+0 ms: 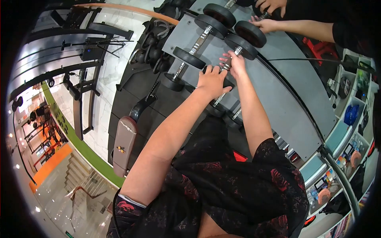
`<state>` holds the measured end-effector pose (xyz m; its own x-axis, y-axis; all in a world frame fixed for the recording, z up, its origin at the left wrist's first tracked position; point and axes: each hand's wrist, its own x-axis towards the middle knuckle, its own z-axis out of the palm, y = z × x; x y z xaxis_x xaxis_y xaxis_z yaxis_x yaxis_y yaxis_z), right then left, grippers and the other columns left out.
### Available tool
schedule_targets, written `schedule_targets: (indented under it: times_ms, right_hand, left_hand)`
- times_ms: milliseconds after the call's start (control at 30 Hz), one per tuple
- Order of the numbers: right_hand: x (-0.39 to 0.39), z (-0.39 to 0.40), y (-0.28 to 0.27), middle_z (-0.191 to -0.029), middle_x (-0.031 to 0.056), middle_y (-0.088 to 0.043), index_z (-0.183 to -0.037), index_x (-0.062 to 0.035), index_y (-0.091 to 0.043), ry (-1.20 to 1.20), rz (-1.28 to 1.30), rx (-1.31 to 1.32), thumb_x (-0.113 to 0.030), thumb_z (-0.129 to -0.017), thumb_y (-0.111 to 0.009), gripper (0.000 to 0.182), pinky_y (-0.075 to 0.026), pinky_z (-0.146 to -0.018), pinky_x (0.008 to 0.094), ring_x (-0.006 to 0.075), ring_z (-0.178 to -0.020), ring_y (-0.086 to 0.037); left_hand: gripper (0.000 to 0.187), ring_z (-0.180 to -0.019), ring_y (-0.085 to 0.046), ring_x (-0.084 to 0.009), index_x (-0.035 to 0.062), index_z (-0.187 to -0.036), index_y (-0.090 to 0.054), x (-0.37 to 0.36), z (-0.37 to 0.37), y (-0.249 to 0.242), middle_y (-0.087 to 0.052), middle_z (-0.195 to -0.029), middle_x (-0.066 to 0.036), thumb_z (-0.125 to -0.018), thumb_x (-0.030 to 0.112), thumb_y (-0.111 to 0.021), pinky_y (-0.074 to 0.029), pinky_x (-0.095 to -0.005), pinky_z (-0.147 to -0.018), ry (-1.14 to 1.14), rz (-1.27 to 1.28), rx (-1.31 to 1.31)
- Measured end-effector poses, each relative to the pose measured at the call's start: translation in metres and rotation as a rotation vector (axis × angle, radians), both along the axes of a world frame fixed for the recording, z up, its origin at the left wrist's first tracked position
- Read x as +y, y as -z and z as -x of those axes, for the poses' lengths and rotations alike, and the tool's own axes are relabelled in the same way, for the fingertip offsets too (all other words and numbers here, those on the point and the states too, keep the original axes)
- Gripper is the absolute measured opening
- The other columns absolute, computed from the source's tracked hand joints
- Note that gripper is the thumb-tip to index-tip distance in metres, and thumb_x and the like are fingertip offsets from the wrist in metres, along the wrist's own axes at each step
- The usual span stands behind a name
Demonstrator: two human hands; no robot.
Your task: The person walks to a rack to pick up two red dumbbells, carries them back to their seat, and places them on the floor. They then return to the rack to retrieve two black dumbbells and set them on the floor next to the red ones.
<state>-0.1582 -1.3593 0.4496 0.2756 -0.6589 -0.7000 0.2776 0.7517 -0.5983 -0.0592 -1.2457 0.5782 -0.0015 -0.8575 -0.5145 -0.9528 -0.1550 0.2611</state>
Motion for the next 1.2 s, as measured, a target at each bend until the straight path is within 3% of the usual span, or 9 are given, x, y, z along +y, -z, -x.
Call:
schedule_targets:
  times_ms: [67,167,300,533,800,833,933,967,1200]
  right_hand:
    - [-0.001,0.006,0.002,-0.109,0.0169,-0.067,-0.122,-0.0018,-0.05,-0.092,0.055,0.074,-0.026,-0.103,-0.061,0.033,-0.06,-0.068,0.0438,0.0304,-0.088,-0.072]
    - [-0.004,0.015,-0.004,-0.091,0.0094,-0.069,-0.111,-0.0056,-0.06,-0.268,0.088,0.158,-0.032,-0.101,-0.063,0.028,-0.057,-0.065,0.0366,0.0209,-0.079,-0.07]
    - [-0.01,0.023,0.003,-0.089,0.004,-0.069,-0.101,-0.0081,-0.065,-0.454,0.199,0.402,-0.041,-0.097,-0.067,0.033,-0.056,-0.069,0.0365,0.0156,-0.078,-0.067]
    - [-0.01,0.017,0.012,-0.088,0.003,-0.068,-0.1,-0.0089,-0.063,-0.36,0.153,0.46,-0.033,-0.094,-0.068,0.025,-0.055,-0.066,0.0341,0.0162,-0.079,-0.067]
    - [-0.01,0.018,0.007,-0.086,0.0117,-0.069,-0.095,-0.0003,-0.063,-0.286,0.053,0.241,-0.026,-0.098,-0.065,0.026,-0.06,-0.064,0.0389,0.0243,-0.074,-0.071]
    - [-0.011,0.018,0.005,-0.087,0.0124,-0.068,-0.096,0.0003,-0.063,-0.27,0.038,0.184,-0.025,-0.099,-0.064,0.026,-0.061,-0.065,0.0398,0.0249,-0.075,-0.071]
    - [-0.012,0.015,0.005,-0.087,0.0137,-0.066,-0.096,0.0014,-0.061,-0.241,0.032,0.091,-0.023,-0.101,-0.065,0.026,-0.063,-0.069,0.044,0.0268,-0.073,-0.069]
    - [-0.013,0.015,0.004,-0.085,0.0135,-0.065,-0.094,0.0018,-0.06,-0.215,0.013,0.054,-0.023,-0.101,-0.065,0.026,-0.064,-0.071,0.0456,0.0272,-0.072,-0.069]
    - [-0.022,0.02,0.017,-0.08,0.0115,-0.06,-0.091,-0.0002,-0.054,-0.249,0.008,0.001,-0.023,-0.098,-0.071,0.029,-0.061,-0.077,0.0511,0.0305,-0.076,-0.067]
  left_hand:
    - [0.062,-0.135,-0.046,-0.0319,0.0163,-0.123,-0.06,-0.006,-0.001,0.004,-0.057,-0.135,-0.007,-0.083,0.062,-0.073,-0.043,-0.058,-0.106,0.008,-0.023,0.002]
    - [0.067,-0.132,-0.049,-0.0311,0.0185,-0.131,-0.062,-0.016,-0.003,0.001,-0.062,-0.131,-0.007,-0.084,0.066,-0.071,-0.047,-0.0578,-0.104,0.024,-0.081,-0.022]
    - [0.067,-0.132,-0.049,-0.0319,0.0249,-0.133,-0.068,-0.03,0.0,0.0,-0.064,-0.132,-0.007,-0.082,0.068,-0.071,-0.048,-0.0602,-0.103,0.071,-0.246,-0.031]
    - [0.07,-0.135,-0.048,-0.0321,0.026,-0.136,-0.066,-0.038,-0.006,0.006,-0.063,-0.134,-0.007,-0.08,0.067,-0.072,-0.043,-0.064,-0.105,0.103,-0.31,-0.006]
    - [0.07,-0.13,-0.053,-0.0312,0.0208,-0.13,-0.068,-0.035,-0.009,0.006,-0.064,-0.13,-0.009,-0.078,0.067,-0.075,-0.046,-0.0615,-0.1,0.274,-0.234,-0.024]
    - [0.063,-0.128,-0.055,-0.0305,0.0206,-0.129,-0.068,-0.033,-0.011,0.003,-0.065,-0.129,-0.009,-0.079,0.057,-0.08,-0.046,-0.0615,-0.099,0.272,-0.205,-0.007]
    - [0.052,-0.125,-0.058,-0.0301,0.0212,-0.128,-0.068,-0.032,-0.008,0.015,-0.066,-0.128,-0.009,-0.083,0.044,-0.08,-0.046,-0.0619,-0.099,0.304,-0.208,-0.071]
    - [0.041,-0.122,-0.06,-0.0293,0.0218,-0.125,-0.07,-0.031,-0.006,0.021,-0.066,-0.126,-0.008,-0.086,0.032,-0.076,-0.046,-0.0608,-0.1,0.267,-0.189,-0.08]
    - [0.033,-0.117,-0.065,-0.0276,0.0251,-0.118,-0.072,-0.023,-0.006,0.032,-0.07,-0.12,-0.005,-0.085,0.024,-0.074,-0.044,-0.0616,-0.099,0.203,-0.09,-0.067]
